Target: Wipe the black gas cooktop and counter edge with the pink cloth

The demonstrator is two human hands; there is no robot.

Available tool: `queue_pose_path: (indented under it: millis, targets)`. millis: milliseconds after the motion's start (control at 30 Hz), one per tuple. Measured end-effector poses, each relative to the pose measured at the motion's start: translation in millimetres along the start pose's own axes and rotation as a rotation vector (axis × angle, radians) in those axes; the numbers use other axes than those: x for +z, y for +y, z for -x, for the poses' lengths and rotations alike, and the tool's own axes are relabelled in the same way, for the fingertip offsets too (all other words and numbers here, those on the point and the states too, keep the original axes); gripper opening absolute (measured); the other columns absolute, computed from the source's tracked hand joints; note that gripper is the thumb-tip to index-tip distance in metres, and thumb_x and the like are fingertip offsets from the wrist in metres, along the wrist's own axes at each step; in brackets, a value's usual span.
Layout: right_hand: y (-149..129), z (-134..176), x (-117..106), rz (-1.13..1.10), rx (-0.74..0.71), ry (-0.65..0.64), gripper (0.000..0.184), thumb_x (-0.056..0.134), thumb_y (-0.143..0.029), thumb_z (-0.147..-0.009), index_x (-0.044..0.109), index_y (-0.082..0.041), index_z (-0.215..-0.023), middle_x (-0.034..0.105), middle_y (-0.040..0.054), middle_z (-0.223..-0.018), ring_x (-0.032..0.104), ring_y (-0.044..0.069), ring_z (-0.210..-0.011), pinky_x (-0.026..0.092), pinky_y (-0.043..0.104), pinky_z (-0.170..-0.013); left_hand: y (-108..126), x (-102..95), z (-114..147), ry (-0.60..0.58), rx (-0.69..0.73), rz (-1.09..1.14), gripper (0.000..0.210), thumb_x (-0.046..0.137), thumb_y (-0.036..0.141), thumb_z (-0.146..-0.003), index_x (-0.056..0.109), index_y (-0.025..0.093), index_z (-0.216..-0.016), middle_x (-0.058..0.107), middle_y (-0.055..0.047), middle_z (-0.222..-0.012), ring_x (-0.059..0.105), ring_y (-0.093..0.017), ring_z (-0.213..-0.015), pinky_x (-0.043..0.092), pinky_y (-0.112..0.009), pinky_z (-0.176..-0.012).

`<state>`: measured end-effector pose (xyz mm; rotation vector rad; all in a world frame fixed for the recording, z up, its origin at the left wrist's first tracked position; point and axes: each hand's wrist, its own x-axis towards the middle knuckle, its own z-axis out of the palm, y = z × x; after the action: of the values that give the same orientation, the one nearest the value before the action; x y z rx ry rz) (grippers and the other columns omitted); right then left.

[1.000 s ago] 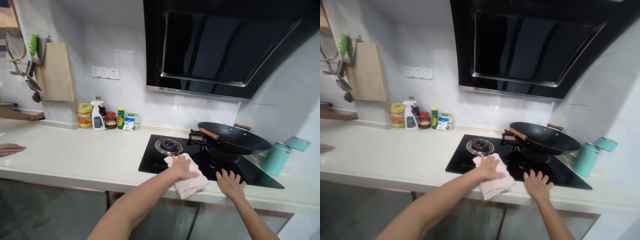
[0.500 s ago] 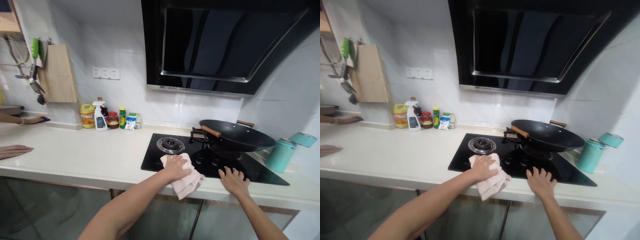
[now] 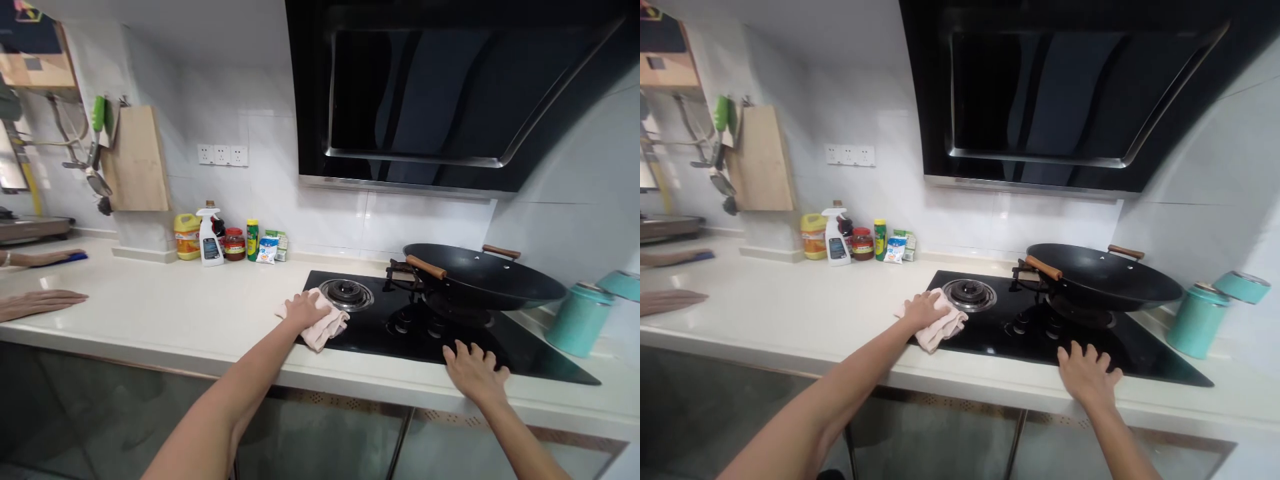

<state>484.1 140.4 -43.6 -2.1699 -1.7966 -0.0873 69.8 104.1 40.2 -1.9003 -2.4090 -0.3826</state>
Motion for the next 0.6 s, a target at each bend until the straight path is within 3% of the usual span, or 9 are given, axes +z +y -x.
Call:
queue_pose_path:
  millis: [100,200,400,467,533,600]
  targets:
    - [-3,-1,1,-0.008,0.001,-0.004,0.07,0.017,-0.055,-0.097,0.051,-0.02,-0.147,0.039,0.0188,-0.157,0.033,0.045,-0.142,0.023,0.068,-0.11,18,2.9,4,-0.013,0.022,-0.021,0.076,0.037,0.077,-0.086,0.05,0.033,-0.147,0.051,-0.014,-0.153,0.045,-0.042,-0.136,0.033,-0.063,-0.107]
    - [-5,-1,1,-0.009,0.009,-0.007,0.069,0.017,-0.054,-0.097,0.053,-0.019,-0.145,0.04,0.0196,-0.156,0.034,0.046,-0.141,0.023,0.069,-0.109,45,8.1,16,-0.035,0.134,-0.021,0.075,0.036,0.078,-0.086,0.048,0.038,-0.149,0.045,-0.01,-0.158,0.043,-0.041,-0.139,0.029,-0.063,-0.11]
    - [-3,0,-1,-0.017,0.006,-0.002,0.071,0.017,-0.056,-0.096,0.053,-0.019,-0.145,0.04,0.0189,-0.156,0.032,0.046,-0.143,0.023,0.069,-0.111,133,33.1,55,-0.115,0.396,0.064,0.088,0.031,0.091,-0.079,0.042,0.043,-0.152,0.036,-0.007,-0.164,0.033,-0.04,-0.146,0.024,-0.063,-0.114]
    - [-2,1,-1,-0.015,0.0,0.007,0.072,0.017,-0.056,-0.096,0.052,-0.019,-0.146,0.04,0.0185,-0.156,0.031,0.044,-0.143,0.023,0.069,-0.111,160,43.0,69,-0.11,0.509,0.129,0.093,0.033,0.092,-0.077,0.043,0.04,-0.153,0.033,-0.01,-0.166,0.029,-0.044,-0.147,0.017,-0.067,-0.115]
    - [0,2,-1,-0.015,-0.009,0.024,0.071,0.018,-0.056,-0.096,0.052,-0.02,-0.147,0.041,0.0179,-0.156,0.032,0.043,-0.143,0.023,0.068,-0.112,176,48.9,79,-0.092,0.527,0.172,0.093,0.037,0.091,-0.076,0.046,0.038,-0.151,0.03,-0.012,-0.166,0.026,-0.047,-0.147,0.014,-0.069,-0.114]
    - [2,2,0,-0.017,-0.012,0.038,0.071,0.018,-0.057,-0.095,0.052,-0.021,-0.146,0.042,0.0175,-0.155,0.033,0.043,-0.143,0.024,0.068,-0.112,177,49.5,85,-0.072,0.541,0.199,0.085,0.039,0.086,-0.08,0.049,0.038,-0.149,0.033,-0.012,-0.164,0.029,-0.046,-0.146,0.017,-0.067,-0.114]
